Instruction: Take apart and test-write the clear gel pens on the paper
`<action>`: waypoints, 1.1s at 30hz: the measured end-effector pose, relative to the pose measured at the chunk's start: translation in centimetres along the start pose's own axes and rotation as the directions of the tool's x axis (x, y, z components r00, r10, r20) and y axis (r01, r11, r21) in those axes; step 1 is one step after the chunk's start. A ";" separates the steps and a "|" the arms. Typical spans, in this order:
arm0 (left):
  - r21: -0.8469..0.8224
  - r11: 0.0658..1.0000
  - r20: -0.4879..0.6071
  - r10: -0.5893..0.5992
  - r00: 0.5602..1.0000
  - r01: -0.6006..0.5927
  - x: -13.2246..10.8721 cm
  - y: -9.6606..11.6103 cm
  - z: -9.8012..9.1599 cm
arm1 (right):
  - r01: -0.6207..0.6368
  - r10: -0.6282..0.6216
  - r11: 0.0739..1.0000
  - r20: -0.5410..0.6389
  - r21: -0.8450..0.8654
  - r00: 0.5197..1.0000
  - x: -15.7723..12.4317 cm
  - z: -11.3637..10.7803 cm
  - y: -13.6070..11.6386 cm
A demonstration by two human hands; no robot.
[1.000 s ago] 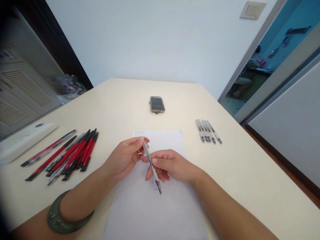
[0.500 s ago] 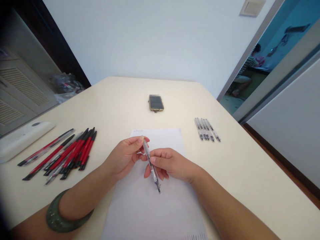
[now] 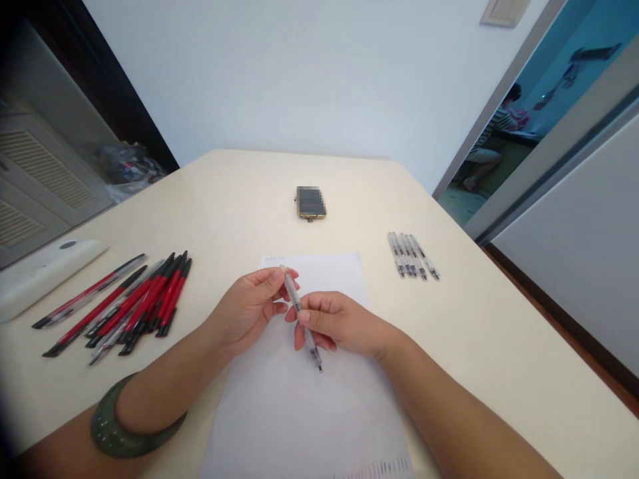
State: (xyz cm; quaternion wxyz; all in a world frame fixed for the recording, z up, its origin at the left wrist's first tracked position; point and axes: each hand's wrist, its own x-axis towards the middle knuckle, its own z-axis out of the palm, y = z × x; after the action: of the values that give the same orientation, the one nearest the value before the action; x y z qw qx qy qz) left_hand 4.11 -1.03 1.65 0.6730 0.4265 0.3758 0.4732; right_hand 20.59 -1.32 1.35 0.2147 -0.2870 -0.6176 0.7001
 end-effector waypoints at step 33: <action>0.043 0.999 0.040 -0.001 0.999 0.000 -0.1 0.2 0.2 | -0.022 0.022 1.000 -0.026 -0.014 0.999 -0.1 -0.1 0.1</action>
State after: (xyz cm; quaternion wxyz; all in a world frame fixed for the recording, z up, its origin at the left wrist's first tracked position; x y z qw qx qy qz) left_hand 4.17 -1.14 1.90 0.6713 0.4501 0.3724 0.4562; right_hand 20.73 -1.28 1.24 0.2128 -0.3044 -0.6165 0.6943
